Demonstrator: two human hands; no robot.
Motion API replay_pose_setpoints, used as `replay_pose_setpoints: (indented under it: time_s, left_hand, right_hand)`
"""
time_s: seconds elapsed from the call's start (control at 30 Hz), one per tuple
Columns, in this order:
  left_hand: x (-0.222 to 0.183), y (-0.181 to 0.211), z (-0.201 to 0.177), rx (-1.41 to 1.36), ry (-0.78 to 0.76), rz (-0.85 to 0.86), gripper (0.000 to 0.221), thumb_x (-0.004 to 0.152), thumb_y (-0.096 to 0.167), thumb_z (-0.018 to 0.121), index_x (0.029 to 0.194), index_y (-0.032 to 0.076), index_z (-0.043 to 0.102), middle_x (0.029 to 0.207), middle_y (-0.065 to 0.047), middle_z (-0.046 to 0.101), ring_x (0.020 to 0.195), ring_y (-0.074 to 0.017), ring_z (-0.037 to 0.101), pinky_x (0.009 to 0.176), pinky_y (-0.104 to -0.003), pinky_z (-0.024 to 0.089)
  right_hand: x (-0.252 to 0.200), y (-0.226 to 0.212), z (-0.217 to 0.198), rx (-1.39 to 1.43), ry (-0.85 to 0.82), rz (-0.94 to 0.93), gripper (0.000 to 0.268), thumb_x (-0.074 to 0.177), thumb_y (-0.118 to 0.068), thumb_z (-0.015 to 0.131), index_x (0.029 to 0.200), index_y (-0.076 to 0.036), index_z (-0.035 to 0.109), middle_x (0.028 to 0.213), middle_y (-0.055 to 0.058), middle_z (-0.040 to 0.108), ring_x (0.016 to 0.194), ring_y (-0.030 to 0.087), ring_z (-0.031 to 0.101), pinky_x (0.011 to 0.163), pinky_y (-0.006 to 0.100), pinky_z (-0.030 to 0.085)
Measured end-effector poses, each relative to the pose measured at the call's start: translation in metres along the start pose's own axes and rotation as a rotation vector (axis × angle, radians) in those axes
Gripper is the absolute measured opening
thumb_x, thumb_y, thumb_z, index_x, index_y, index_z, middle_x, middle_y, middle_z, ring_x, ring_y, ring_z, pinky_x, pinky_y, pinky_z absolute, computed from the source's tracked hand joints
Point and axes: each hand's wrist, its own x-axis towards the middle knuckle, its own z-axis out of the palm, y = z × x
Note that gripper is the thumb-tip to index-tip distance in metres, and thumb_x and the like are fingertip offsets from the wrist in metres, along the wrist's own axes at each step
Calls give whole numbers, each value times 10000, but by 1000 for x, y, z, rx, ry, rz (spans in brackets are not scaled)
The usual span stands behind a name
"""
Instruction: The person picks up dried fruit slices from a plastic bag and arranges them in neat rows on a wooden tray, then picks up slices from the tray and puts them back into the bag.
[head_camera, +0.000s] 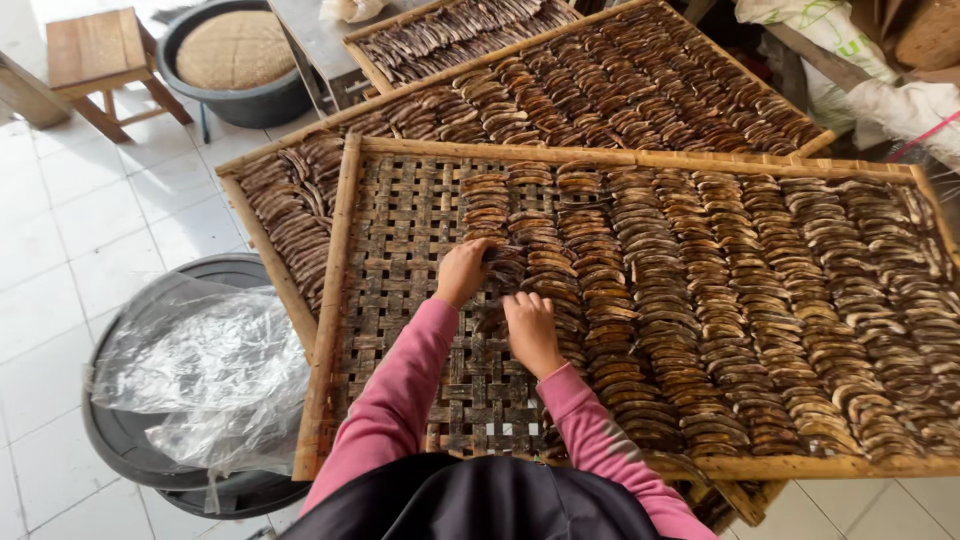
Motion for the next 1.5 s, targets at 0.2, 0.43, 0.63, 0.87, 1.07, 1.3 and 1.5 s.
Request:
replay_pose_setpoints:
  time_s: [0.2,0.43,0.63,0.87,1.07,1.3,1.5]
  left_hand:
    - [-9,-4,7,174,24,112,223,900,26,654,1104,114,677,990,-106,739,1005,-311,702,851,-451,533]
    - [-24,-5,-14,-7,130,-58,365,793,78,780,1139,105,670,1034,-119,728,971,-349,683,806,-458,531]
    - [-20,-2,1,48,50,-2,384,809,104,778,1176,115,663,1095,-87,726,998,-310,681,868,-445,521]
    - [-28,-9,32,244,102,50,371,909,4,637,1246,158,659,1077,-34,717,1053,-213,675,896,-402,503]
    - [-58,-17,-3,-603,336,-440,269,973,143,647,1232,77,679,1000,-80,628,819,-159,541,718,-311,441]
    - [-65,-9,-41,-535,534,-410,209,858,161,805,1020,43,746,937,-90,591,805,-196,570,730,-296,476]
    - [-49,-8,-40,-395,559,-179,224,884,150,784,1070,49,711,1197,-136,687,1021,-301,690,859,-399,557]
  right_hand:
    - [7,6,-14,29,71,77,383,817,86,641,1186,-14,677,1026,133,636,1013,335,580,874,475,438]
    - [36,-11,10,-16,142,167,336,807,74,684,1129,-22,665,1073,132,611,1041,321,565,907,469,438]
    - [15,-11,-12,-10,-48,74,224,846,28,714,1050,-49,660,1033,101,709,991,266,649,874,440,457]
    - [-33,38,-99,434,-1,321,413,791,82,716,1166,-89,690,1061,69,704,920,212,690,754,393,540]
    - [2,67,-74,645,119,302,378,882,115,610,1182,-103,683,1075,43,741,927,146,777,673,353,566]
    - [77,15,16,47,196,96,387,791,20,645,1158,-81,716,1141,145,667,1098,366,558,909,524,396]
    - [72,10,27,33,177,161,112,950,-39,622,982,-113,699,1049,98,633,1076,310,570,949,460,436]
